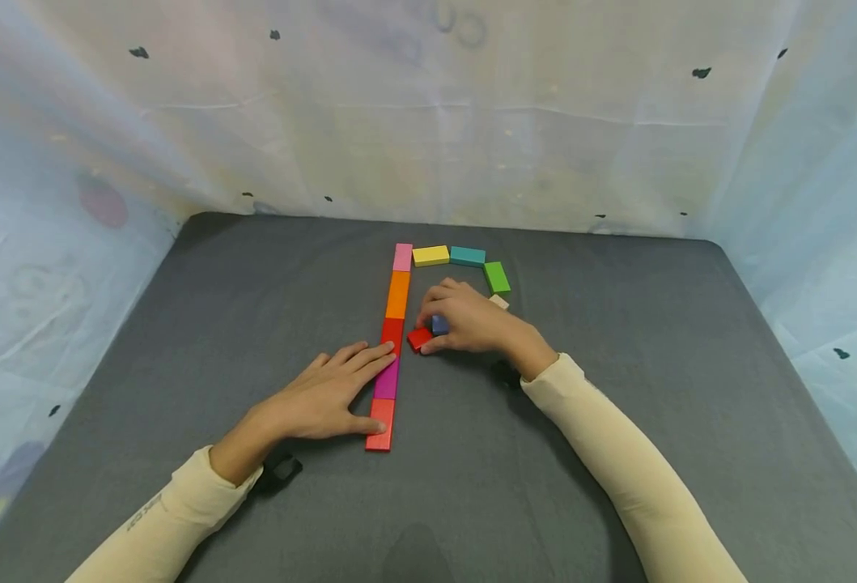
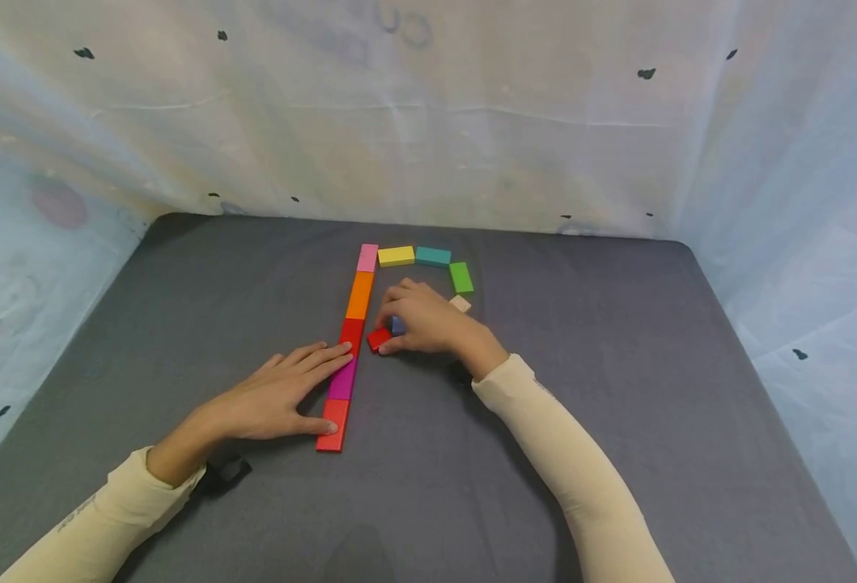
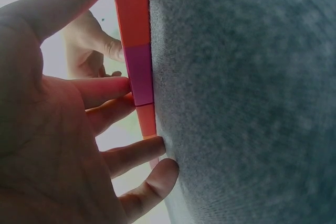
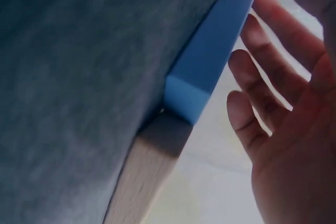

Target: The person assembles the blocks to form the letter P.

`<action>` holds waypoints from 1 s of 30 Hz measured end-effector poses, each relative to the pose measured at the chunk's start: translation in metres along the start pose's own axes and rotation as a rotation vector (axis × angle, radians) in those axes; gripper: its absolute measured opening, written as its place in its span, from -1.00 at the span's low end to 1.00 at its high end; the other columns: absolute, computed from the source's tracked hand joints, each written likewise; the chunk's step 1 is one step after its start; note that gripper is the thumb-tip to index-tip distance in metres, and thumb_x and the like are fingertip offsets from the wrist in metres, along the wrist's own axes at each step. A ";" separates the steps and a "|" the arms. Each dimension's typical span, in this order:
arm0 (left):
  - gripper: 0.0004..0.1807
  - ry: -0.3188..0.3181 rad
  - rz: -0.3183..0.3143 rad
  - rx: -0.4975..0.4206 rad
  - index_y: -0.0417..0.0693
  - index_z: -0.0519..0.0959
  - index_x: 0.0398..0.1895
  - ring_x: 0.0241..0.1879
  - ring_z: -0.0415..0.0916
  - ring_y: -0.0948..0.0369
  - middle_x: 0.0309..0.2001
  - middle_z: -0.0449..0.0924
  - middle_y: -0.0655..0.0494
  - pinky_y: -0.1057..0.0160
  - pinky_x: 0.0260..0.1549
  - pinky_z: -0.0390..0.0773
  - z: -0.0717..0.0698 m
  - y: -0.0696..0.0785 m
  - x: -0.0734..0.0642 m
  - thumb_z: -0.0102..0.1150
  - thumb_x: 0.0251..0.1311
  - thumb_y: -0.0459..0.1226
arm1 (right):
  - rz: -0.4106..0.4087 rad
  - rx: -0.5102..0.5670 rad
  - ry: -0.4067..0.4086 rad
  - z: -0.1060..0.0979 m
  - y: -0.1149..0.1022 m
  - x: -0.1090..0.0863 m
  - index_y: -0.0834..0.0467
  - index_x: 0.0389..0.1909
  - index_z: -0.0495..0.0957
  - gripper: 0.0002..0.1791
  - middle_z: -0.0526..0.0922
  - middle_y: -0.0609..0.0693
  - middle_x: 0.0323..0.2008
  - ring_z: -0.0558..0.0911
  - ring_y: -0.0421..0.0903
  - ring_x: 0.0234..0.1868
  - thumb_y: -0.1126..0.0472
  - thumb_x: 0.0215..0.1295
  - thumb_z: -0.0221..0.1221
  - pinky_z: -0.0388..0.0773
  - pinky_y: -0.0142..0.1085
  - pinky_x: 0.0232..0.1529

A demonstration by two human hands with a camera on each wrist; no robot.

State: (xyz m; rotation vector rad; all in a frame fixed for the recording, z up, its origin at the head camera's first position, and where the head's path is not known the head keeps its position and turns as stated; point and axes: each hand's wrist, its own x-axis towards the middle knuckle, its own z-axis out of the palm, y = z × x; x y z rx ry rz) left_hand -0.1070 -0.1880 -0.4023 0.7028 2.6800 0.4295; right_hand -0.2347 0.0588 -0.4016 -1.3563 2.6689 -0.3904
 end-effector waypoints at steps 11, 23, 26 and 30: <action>0.10 0.008 0.009 -0.001 0.22 0.00 0.61 0.56 -0.04 -0.03 0.60 -0.02 0.20 -0.39 0.33 0.09 0.000 0.000 -0.001 0.30 0.07 0.29 | 0.155 -0.064 0.029 0.003 -0.007 0.010 0.02 -0.22 0.64 -0.54 0.61 -0.06 -0.15 0.49 -0.05 -0.04 -0.29 0.14 0.33 0.47 -0.14 0.06; 0.09 0.002 0.012 0.002 0.22 -0.01 0.61 0.56 -0.04 -0.02 0.60 -0.02 0.21 -0.38 0.33 0.10 0.000 0.004 0.000 0.29 0.08 0.29 | 0.217 -0.048 0.026 0.002 -0.007 0.007 -0.02 -0.18 0.63 -0.47 0.61 -0.07 -0.13 0.48 -0.06 -0.08 -0.37 0.10 0.31 0.43 -0.12 0.05; 0.09 0.002 0.017 0.007 0.22 -0.01 0.61 0.56 -0.04 -0.02 0.60 -0.02 0.22 -0.36 0.33 0.12 0.001 0.004 0.000 0.28 0.08 0.29 | 0.219 -0.023 0.035 -0.001 -0.001 -0.002 -0.04 -0.09 0.66 -0.44 0.62 -0.06 -0.02 0.48 -0.03 0.02 -0.36 0.06 0.34 0.40 -0.06 0.15; 0.09 0.011 0.018 0.015 0.24 0.00 0.60 0.55 -0.03 -0.01 0.60 -0.02 0.23 -0.35 0.33 0.13 0.000 0.002 -0.001 0.27 0.08 0.31 | 0.215 -0.022 0.018 -0.002 0.007 -0.011 -0.02 -0.01 0.66 -0.43 0.62 -0.03 0.04 0.47 0.00 0.10 -0.31 0.08 0.37 0.36 -0.01 0.22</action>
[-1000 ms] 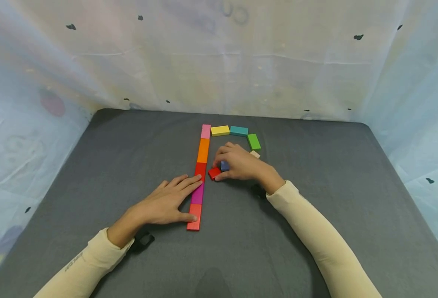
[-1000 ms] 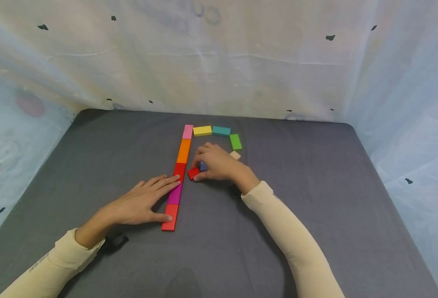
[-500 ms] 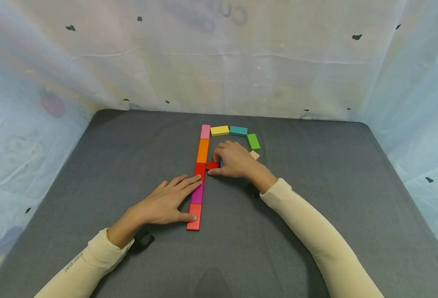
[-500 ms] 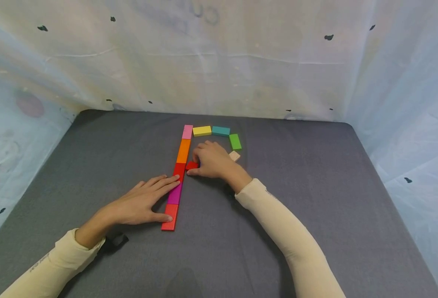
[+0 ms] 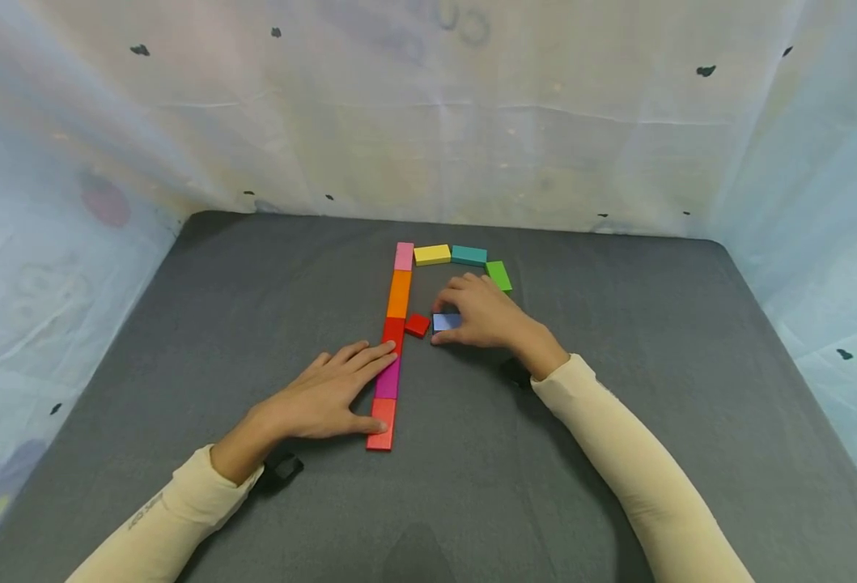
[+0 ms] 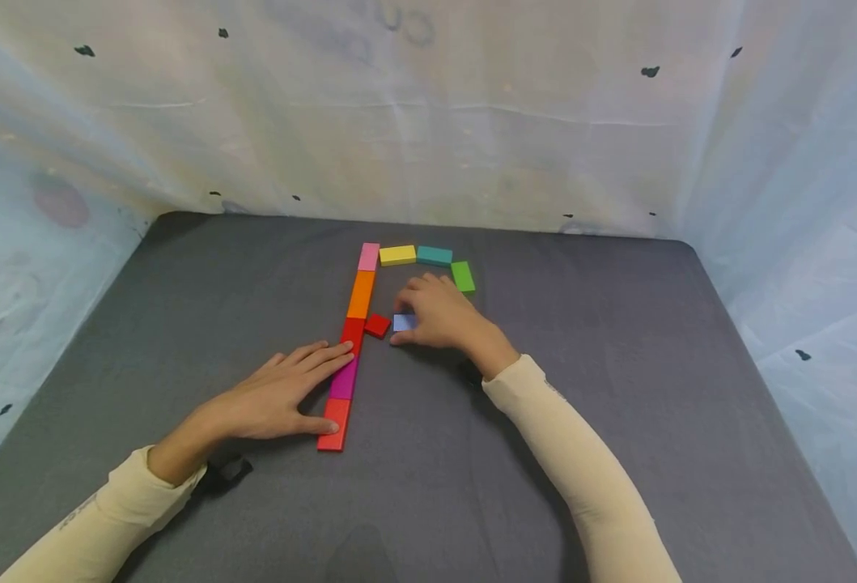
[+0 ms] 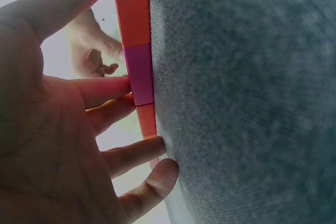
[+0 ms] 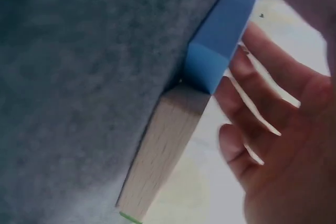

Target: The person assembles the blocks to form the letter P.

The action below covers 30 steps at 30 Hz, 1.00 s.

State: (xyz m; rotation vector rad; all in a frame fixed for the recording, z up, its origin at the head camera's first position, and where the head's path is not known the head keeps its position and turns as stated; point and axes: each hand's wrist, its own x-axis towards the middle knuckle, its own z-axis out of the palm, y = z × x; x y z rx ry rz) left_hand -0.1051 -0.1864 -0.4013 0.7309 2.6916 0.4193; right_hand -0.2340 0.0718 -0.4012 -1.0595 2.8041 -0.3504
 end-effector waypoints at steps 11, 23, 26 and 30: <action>0.09 0.001 -0.010 -0.012 0.24 -0.01 0.60 0.55 -0.02 -0.01 0.59 -0.01 0.22 -0.36 0.33 0.12 0.001 -0.002 -0.001 0.28 0.07 0.30 | -0.070 -0.057 -0.012 0.007 -0.010 0.011 -0.01 0.03 0.65 -0.43 0.63 -0.05 0.02 0.49 -0.04 0.07 -0.32 0.17 0.29 0.37 -0.07 0.21; 0.08 -0.009 -0.006 -0.018 0.22 0.00 0.60 0.55 -0.03 -0.04 0.60 -0.01 0.20 -0.39 0.33 0.10 -0.001 0.000 0.000 0.30 0.08 0.27 | -0.100 -0.091 -0.010 0.004 -0.011 0.011 -0.01 0.13 0.63 -0.56 0.63 -0.02 0.05 0.51 -0.01 0.10 -0.11 0.31 0.23 0.42 -0.08 0.15; 0.09 -0.013 -0.012 -0.022 0.23 0.00 0.60 0.55 -0.03 -0.04 0.60 -0.01 0.20 -0.39 0.33 0.09 -0.001 0.000 0.000 0.30 0.07 0.28 | -0.107 -0.092 -0.008 0.005 -0.011 0.011 -0.01 0.14 0.63 -0.56 0.63 -0.01 0.05 0.51 -0.01 0.10 -0.10 0.32 0.22 0.43 -0.09 0.15; 0.09 -0.015 -0.014 -0.023 0.22 0.00 0.60 0.56 -0.04 -0.03 0.60 -0.01 0.20 -0.38 0.34 0.09 -0.001 0.000 0.000 0.30 0.07 0.28 | -0.106 -0.089 -0.009 0.004 -0.011 0.011 -0.01 0.15 0.63 -0.55 0.63 -0.01 0.05 0.51 -0.02 0.10 -0.10 0.32 0.22 0.43 -0.09 0.15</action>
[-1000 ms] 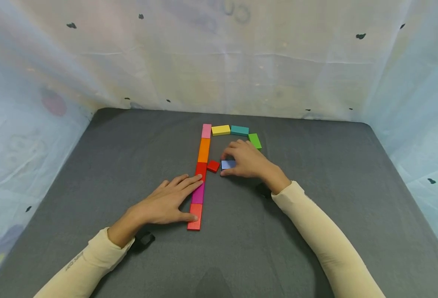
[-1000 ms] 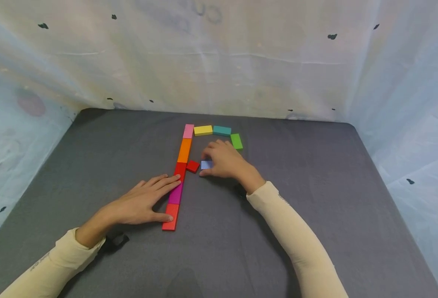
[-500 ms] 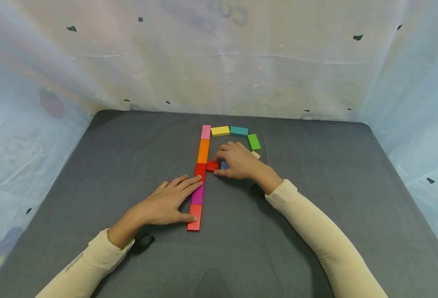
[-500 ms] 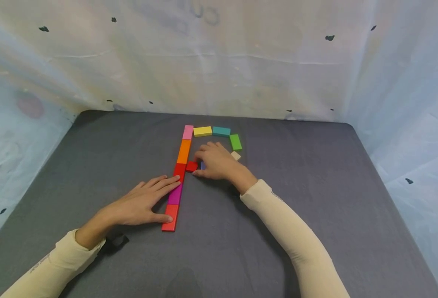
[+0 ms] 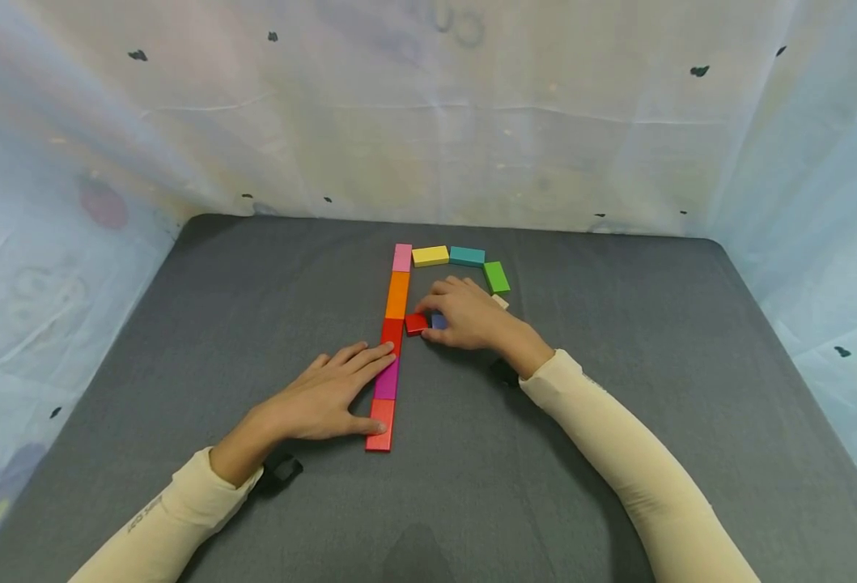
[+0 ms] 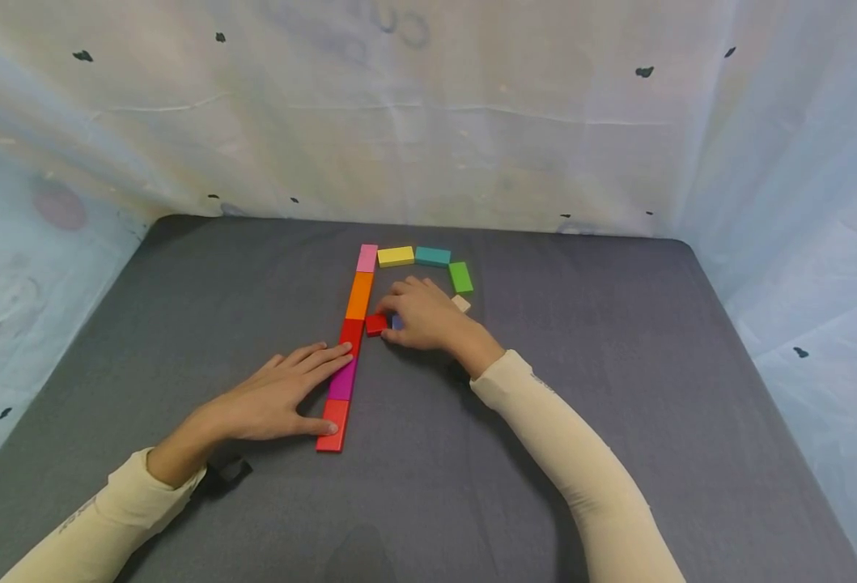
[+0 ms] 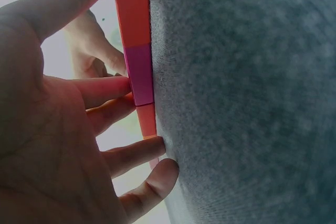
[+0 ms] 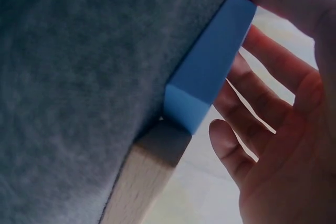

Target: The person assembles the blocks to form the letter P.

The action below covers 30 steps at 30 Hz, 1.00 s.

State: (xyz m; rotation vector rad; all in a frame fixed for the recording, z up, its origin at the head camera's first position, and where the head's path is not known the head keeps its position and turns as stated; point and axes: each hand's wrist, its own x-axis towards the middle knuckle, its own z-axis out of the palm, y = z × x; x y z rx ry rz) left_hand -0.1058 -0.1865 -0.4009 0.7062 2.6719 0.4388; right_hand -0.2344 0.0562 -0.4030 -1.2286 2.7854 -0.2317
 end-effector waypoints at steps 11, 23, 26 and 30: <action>0.10 0.000 0.002 0.005 0.24 -0.01 0.61 0.56 -0.05 -0.04 0.60 -0.02 0.21 -0.39 0.34 0.09 0.000 -0.001 0.002 0.29 0.07 0.29 | 0.011 0.012 -0.007 -0.001 -0.001 -0.001 -0.01 0.14 0.63 -0.54 0.62 -0.01 0.06 0.50 -0.02 0.12 -0.13 0.31 0.23 0.43 -0.05 0.22; 0.10 0.009 0.005 0.015 0.25 -0.03 0.61 0.57 -0.06 -0.04 0.60 -0.03 0.22 -0.42 0.33 0.08 0.001 -0.003 0.001 0.28 0.06 0.31 | 0.011 0.015 0.007 0.002 -0.002 -0.001 -0.02 0.11 0.65 -0.57 0.64 -0.04 0.01 0.52 -0.05 0.05 -0.13 0.30 0.25 0.46 -0.11 0.14; 0.10 0.010 0.005 0.019 0.26 -0.03 0.61 0.57 -0.05 -0.03 0.60 -0.04 0.23 -0.41 0.33 0.09 0.002 -0.003 0.001 0.27 0.06 0.31 | 0.019 0.015 0.000 0.002 -0.002 -0.001 -0.03 0.11 0.64 -0.56 0.63 -0.05 0.02 0.51 -0.05 0.06 -0.13 0.30 0.25 0.45 -0.12 0.15; 0.10 0.010 0.006 0.018 0.26 -0.02 0.61 0.57 -0.05 -0.03 0.60 -0.03 0.23 -0.39 0.33 0.10 0.002 -0.004 0.000 0.28 0.06 0.31 | 0.027 0.017 -0.007 0.002 -0.003 -0.001 -0.04 0.12 0.64 -0.56 0.63 -0.05 0.02 0.51 -0.05 0.06 -0.13 0.30 0.25 0.45 -0.12 0.16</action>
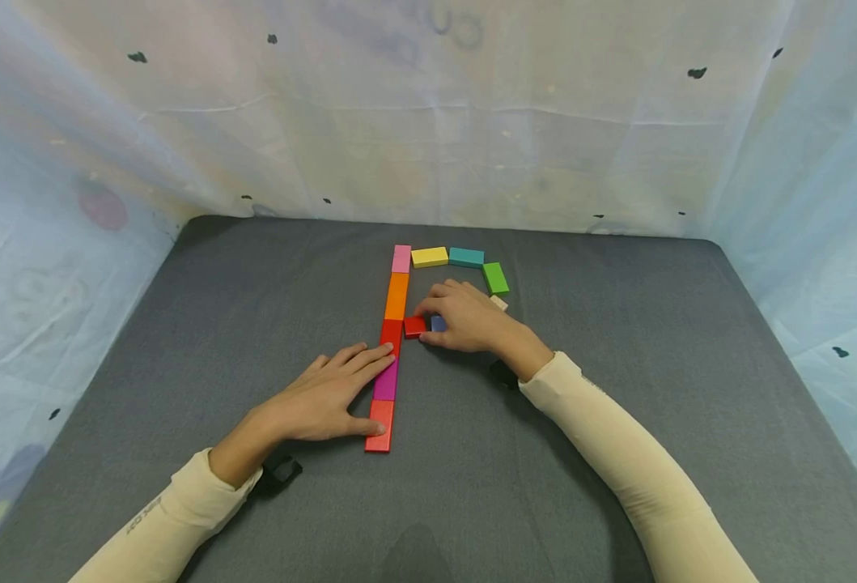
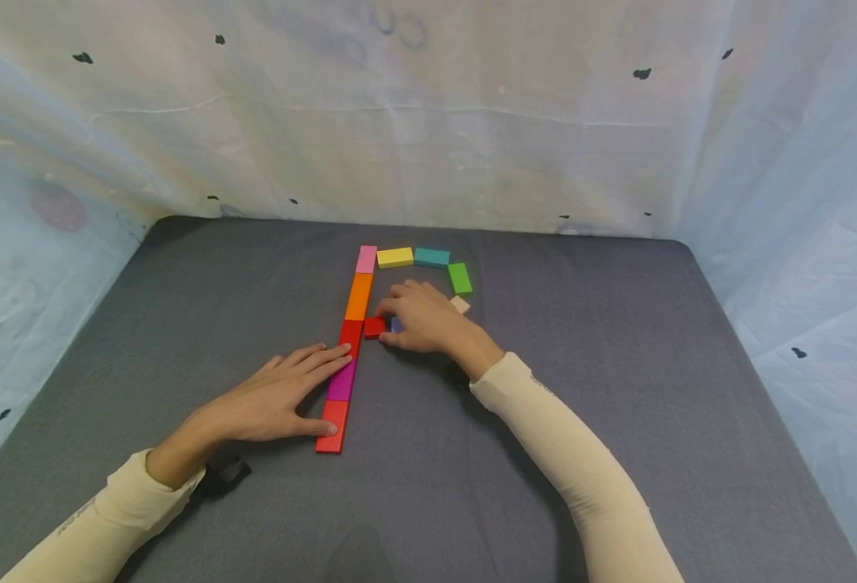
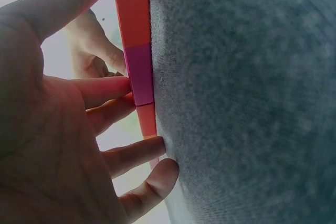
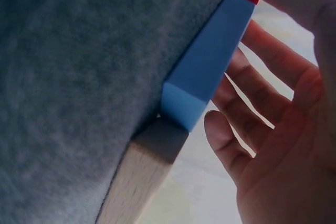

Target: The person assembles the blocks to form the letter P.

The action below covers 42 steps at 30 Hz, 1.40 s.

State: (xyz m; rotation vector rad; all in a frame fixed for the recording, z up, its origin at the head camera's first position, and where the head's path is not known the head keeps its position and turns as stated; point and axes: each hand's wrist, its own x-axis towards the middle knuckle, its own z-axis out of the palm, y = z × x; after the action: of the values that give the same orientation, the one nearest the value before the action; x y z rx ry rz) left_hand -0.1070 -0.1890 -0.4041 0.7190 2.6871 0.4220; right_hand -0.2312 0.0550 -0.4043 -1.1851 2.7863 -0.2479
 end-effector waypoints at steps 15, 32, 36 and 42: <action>0.10 0.002 0.000 -0.003 0.23 -0.01 0.61 0.56 -0.03 -0.04 0.60 0.00 0.19 -0.39 0.33 0.11 -0.002 0.003 0.000 0.30 0.07 0.28 | 0.012 0.007 0.000 0.001 -0.002 0.001 0.03 0.06 0.64 -0.52 0.63 -0.03 0.03 0.52 -0.05 0.03 -0.20 0.28 0.25 0.45 -0.09 0.19; 0.09 0.002 0.010 -0.006 0.22 0.00 0.60 0.55 -0.03 -0.04 0.60 0.00 0.19 -0.37 0.32 0.12 -0.002 0.003 0.001 0.30 0.07 0.28 | 0.105 0.077 0.023 -0.008 0.010 -0.015 -0.03 0.12 0.62 -0.42 0.60 -0.05 0.08 0.48 -0.02 0.14 -0.22 0.12 0.38 0.34 -0.02 0.27; 0.09 0.003 0.003 -0.006 0.23 0.01 0.60 0.55 -0.03 -0.03 0.60 0.00 0.20 -0.36 0.33 0.12 -0.001 0.002 0.000 0.30 0.07 0.28 | 0.094 0.059 0.000 -0.008 0.015 -0.019 0.02 0.09 0.65 -0.50 0.65 -0.02 0.06 0.51 -0.01 0.10 -0.11 0.17 0.38 0.35 -0.01 0.25; 0.09 0.007 0.007 -0.012 0.24 0.00 0.60 0.55 -0.02 -0.03 0.59 0.00 0.21 -0.39 0.32 0.10 0.000 0.001 0.000 0.30 0.07 0.28 | 0.043 0.037 -0.010 -0.004 0.017 -0.017 0.01 0.07 0.68 -0.55 0.68 -0.04 0.01 0.54 -0.04 0.06 -0.08 0.20 0.36 0.38 -0.02 0.22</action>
State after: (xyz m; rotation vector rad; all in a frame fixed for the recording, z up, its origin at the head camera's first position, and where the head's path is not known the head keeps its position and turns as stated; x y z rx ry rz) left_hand -0.1065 -0.1879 -0.4031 0.7253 2.6867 0.4422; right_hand -0.2318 0.0790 -0.4035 -1.1135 2.7825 -0.2868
